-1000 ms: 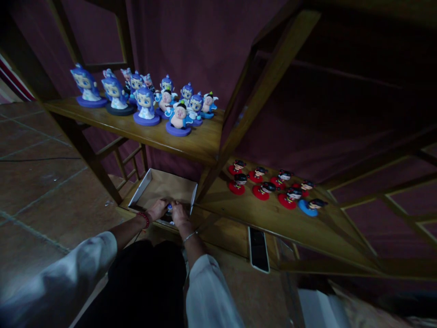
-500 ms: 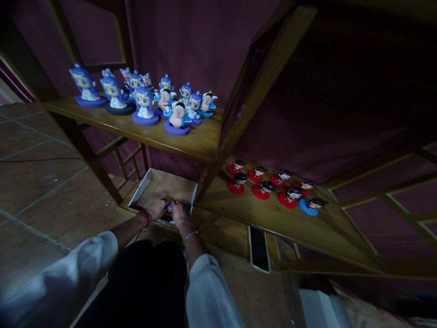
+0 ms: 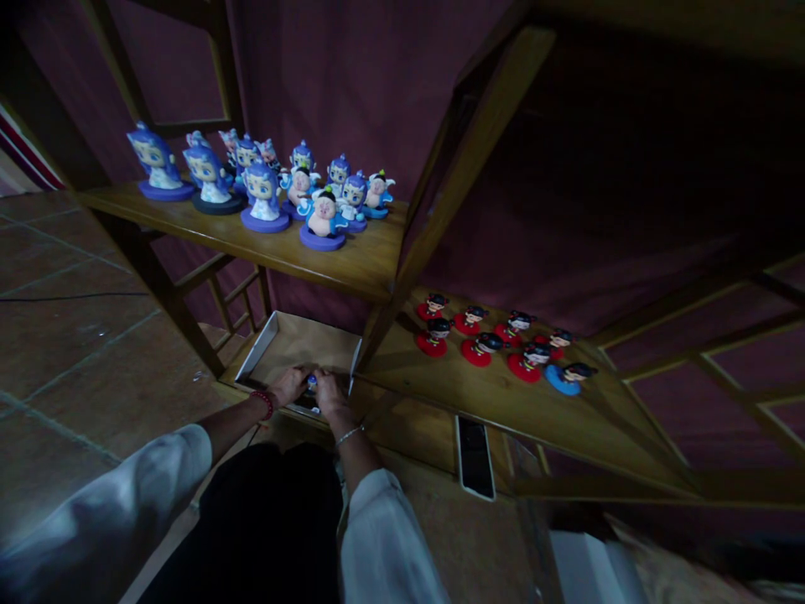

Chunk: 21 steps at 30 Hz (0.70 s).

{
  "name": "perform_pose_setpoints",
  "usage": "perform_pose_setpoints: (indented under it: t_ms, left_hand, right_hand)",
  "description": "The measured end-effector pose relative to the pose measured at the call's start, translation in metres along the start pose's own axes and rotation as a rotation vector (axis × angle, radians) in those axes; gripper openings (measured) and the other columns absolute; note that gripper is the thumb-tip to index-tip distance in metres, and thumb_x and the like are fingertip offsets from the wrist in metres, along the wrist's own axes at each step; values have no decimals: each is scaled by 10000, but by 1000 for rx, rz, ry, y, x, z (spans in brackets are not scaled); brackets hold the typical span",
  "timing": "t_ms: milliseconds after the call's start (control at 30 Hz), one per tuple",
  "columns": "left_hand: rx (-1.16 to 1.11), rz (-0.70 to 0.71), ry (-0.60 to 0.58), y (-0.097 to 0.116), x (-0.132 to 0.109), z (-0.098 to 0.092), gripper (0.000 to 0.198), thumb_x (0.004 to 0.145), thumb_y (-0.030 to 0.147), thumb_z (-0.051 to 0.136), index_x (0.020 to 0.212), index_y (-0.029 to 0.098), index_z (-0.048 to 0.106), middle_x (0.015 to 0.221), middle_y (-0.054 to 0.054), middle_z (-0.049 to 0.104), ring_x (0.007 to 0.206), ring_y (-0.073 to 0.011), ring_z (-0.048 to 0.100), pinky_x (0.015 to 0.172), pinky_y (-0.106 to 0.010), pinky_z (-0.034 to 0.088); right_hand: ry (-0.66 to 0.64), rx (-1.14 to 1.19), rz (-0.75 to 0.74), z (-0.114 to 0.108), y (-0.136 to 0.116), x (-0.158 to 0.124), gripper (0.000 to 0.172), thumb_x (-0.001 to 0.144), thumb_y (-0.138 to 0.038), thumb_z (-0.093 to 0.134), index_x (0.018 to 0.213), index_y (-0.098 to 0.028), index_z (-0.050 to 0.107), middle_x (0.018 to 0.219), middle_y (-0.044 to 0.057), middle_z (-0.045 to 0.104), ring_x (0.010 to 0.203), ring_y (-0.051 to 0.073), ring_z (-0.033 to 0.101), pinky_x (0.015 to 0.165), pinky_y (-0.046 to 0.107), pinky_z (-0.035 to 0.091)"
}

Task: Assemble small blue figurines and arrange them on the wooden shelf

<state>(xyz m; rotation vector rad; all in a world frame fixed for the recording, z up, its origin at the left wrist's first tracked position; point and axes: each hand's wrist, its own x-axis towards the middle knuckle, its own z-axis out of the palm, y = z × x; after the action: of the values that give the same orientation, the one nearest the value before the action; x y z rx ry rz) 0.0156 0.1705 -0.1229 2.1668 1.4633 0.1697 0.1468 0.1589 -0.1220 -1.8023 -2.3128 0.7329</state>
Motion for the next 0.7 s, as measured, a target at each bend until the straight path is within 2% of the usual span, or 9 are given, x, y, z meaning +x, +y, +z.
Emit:
perform_pose_setpoints:
  t_ms: [133, 300, 467, 700]
  left_hand:
    - [4, -3, 5, 0, -1, 0, 381, 747, 106, 469, 1108, 208, 533, 1021, -89, 636, 919, -189, 604, 786, -260, 439]
    - [-11, -2, 19, 0, -1, -2, 335, 731, 101, 484, 1036, 212, 571, 1001, -70, 639, 923, -180, 594, 801, -250, 427]
    - [-39, 0, 60, 0, 0, -2, 257, 725, 115, 498, 945, 203, 597, 1091, -73, 591, 984, -176, 564, 848, -249, 410]
    - [-73, -21, 93, 4, -3, -4, 215, 712, 107, 514, 887, 194, 606, 1073, -61, 584, 995, -159, 553, 854, -236, 406]
  right_hand:
    - [31, 11, 1, 0, 1, 0, 246, 762, -100, 497, 983, -171, 577, 1035, 84, 625, 958, 188, 568, 823, 268, 406]
    - [62, 39, -12, -1, 1, -2, 213, 751, -108, 529, 947, -170, 586, 987, 81, 633, 918, 181, 574, 807, 259, 404]
    - [100, 69, -15, -3, 1, -2, 179, 737, -101, 546, 897, -166, 596, 966, 82, 622, 921, 178, 557, 812, 263, 400]
    - [144, 103, -21, -8, -1, -7, 240, 724, -56, 530, 913, -188, 600, 974, 52, 598, 931, 150, 537, 809, 238, 396]
